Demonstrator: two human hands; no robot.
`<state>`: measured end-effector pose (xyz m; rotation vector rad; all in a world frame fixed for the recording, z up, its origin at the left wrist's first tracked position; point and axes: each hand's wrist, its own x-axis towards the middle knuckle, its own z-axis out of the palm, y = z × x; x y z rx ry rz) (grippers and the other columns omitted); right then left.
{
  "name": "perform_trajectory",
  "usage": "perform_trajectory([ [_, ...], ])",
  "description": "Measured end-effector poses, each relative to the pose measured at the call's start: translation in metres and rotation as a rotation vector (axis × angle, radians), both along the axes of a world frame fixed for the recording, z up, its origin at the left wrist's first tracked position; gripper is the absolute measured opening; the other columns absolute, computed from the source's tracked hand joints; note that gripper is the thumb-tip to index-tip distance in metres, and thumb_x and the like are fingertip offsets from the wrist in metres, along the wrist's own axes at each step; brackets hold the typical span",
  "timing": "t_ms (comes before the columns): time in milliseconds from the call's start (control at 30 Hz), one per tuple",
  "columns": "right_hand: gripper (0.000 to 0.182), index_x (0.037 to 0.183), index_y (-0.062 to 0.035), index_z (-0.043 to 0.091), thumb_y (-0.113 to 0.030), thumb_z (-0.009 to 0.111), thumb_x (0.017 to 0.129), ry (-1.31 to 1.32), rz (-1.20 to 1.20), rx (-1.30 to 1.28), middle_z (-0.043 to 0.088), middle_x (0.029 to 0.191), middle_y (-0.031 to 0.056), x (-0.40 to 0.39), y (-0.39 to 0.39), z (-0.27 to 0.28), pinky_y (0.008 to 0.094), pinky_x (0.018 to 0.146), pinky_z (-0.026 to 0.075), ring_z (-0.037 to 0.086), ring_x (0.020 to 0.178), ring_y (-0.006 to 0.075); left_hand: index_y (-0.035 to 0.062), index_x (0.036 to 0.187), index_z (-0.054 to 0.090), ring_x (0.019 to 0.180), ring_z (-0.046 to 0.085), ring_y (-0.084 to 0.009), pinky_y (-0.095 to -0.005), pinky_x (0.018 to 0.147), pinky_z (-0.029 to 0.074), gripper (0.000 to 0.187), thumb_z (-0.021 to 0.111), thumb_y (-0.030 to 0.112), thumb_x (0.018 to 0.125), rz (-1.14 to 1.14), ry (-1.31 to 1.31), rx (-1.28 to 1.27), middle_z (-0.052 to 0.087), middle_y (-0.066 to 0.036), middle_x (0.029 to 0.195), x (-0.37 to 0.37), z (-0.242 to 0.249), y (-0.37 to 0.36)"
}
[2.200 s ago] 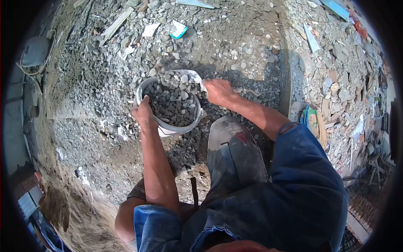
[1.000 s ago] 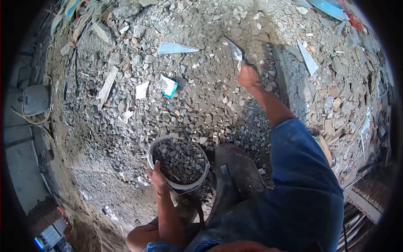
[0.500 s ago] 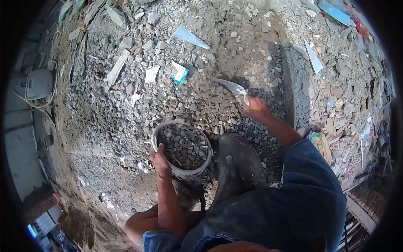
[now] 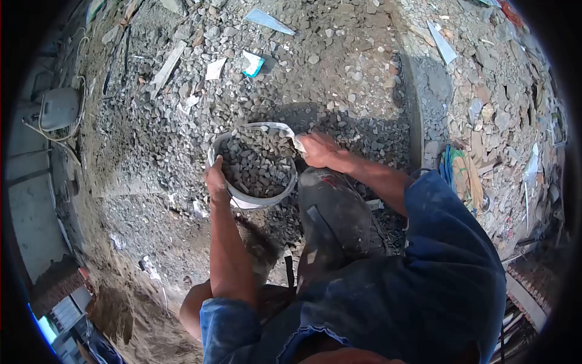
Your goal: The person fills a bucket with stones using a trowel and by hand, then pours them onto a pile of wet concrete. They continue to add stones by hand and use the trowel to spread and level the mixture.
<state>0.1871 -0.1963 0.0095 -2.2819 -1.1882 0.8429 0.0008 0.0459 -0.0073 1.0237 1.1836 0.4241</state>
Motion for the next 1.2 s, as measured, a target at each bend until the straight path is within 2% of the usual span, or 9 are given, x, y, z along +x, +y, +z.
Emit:
perform_trajectory([
  [200, 0.026, 0.093, 0.0008, 0.061, -0.012, 0.061, 0.07, 0.024, -0.763, 0.241, 0.065, 0.085, 0.0212, 0.02, -0.073, -0.04, 0.0426, 0.071, 0.051, 0.064, 0.082, 0.0382, -0.0013, 0.099, 0.062, 0.068, 0.061, -0.0183, -0.0313, 0.066, 0.05, 0.024, 0.058, 0.018, 0.085, 0.038, 0.029, 0.055, 0.064, -0.007, 0.084, 0.004, 0.011, -0.019],
  [233, 0.025, 0.086, 0.0026, 0.062, -0.015, 0.064, 0.068, -0.005, -0.925, -0.123, 0.066, 0.082, 0.0215, 0.034, -0.096, -0.092, 0.041, 0.07, 0.052, 0.065, 0.079, 0.037, -0.0014, 0.102, 0.061, 0.069, 0.06, -0.0163, -0.0295, 0.063, 0.049, 0.023, 0.059, 0.013, 0.083, 0.034, 0.008, 0.066, 0.064, -0.007, 0.085, 0.006, 0.021, -0.023],
  [500, 0.027, 0.08, 0.0047, 0.062, -0.016, 0.066, 0.064, 0.1, -0.45, 0.074, 0.064, 0.082, 0.026, -0.02, -0.07, -0.142, 0.0432, 0.072, 0.051, 0.064, 0.081, 0.0391, -0.0004, 0.108, 0.061, 0.075, 0.06, -0.0151, -0.0287, 0.072, 0.048, 0.027, 0.057, 0.015, 0.085, 0.017, 0.179, 0.214, 0.065, -0.006, 0.089, 0.015, 0.042, -0.035],
  [767, 0.023, 0.091, 0.0022, 0.056, -0.004, 0.057, 0.068, 0.004, -0.01, 0.046, 0.063, 0.084, 0.0238, -0.03, -0.02, 0.001, 0.0483, 0.071, 0.048, 0.061, 0.084, 0.042, -0.0063, 0.108, 0.059, 0.086, 0.06, -0.0197, -0.0317, 0.078, 0.05, 0.046, 0.06, 0.035, 0.087, 0.036, 0.016, 0.03, 0.062, -0.013, 0.1, 0.003, 0.004, -0.012],
  [833, 0.026, 0.093, 0.002, 0.057, -0.004, 0.057, 0.068, 0.009, -0.024, 0.111, 0.063, 0.085, 0.0237, -0.023, -0.021, 0.004, 0.0483, 0.072, 0.048, 0.061, 0.083, 0.042, -0.0082, 0.116, 0.053, 0.085, 0.061, -0.0212, -0.0321, 0.077, 0.051, 0.054, 0.061, 0.036, 0.087, -0.029, 0.031, 0.078, 0.061, -0.016, 0.103, 0.007, 0.015, -0.02],
  [900, 0.03, 0.097, 0.0022, 0.059, -0.005, 0.059, 0.067, -0.015, -0.417, 0.224, 0.065, 0.082, 0.0218, 0.001, -0.03, -0.05, 0.0438, 0.071, 0.049, 0.063, 0.08, 0.039, -0.009, 0.117, 0.05, 0.085, 0.061, -0.0225, -0.0335, 0.077, 0.051, 0.06, 0.062, 0.04, 0.085, 0.065, 0.154, 0.172, 0.06, -0.017, 0.103, -0.002, -0.008, -0.007],
  [967, 0.025, 0.088, 0.0069, 0.062, -0.009, 0.062, 0.069, 0.235, -0.664, -0.123, 0.066, 0.087, 0.0231, 0.037, -0.042, -0.06, 0.0401, 0.076, 0.05, 0.065, 0.085, 0.0337, -0.0053, 0.103, 0.063, 0.087, 0.059, -0.0207, -0.0345, 0.08, 0.048, 0.051, 0.065, 0.041, 0.082, 0.086, 0.246, 0.184, 0.063, -0.014, 0.098, 0.005, 0.006, -0.014],
  [1100, 0.028, 0.092, 0.008, 0.06, -0.009, 0.062, 0.07, 0.046, -0.503, -0.137, 0.064, 0.094, 0.0261, 0.002, -0.002, -0.08, 0.041, 0.08, 0.05, 0.063, 0.092, 0.0382, -0.0084, 0.105, 0.06, 0.086, 0.057, -0.0197, -0.0309, 0.081, 0.045, 0.051, 0.066, 0.036, 0.082, 0.089, 0.189, 0.179, 0.062, -0.012, 0.098, 0.014, 0.043, -0.037],
  [1200, 0.029, 0.094, 0.0072, 0.059, -0.007, 0.06, 0.069, 0.007, -0.291, -0.137, 0.062, 0.097, 0.0276, 0.0, 0.006, -0.066, 0.0426, 0.083, 0.049, 0.061, 0.095, 0.0406, -0.0081, 0.107, 0.06, 0.089, 0.057, -0.0204, -0.0321, 0.081, 0.046, 0.054, 0.065, 0.04, 0.082, 0.027, 0.218, 0.202, 0.062, -0.013, 0.1, -0.002, -0.014, -0.002],
])
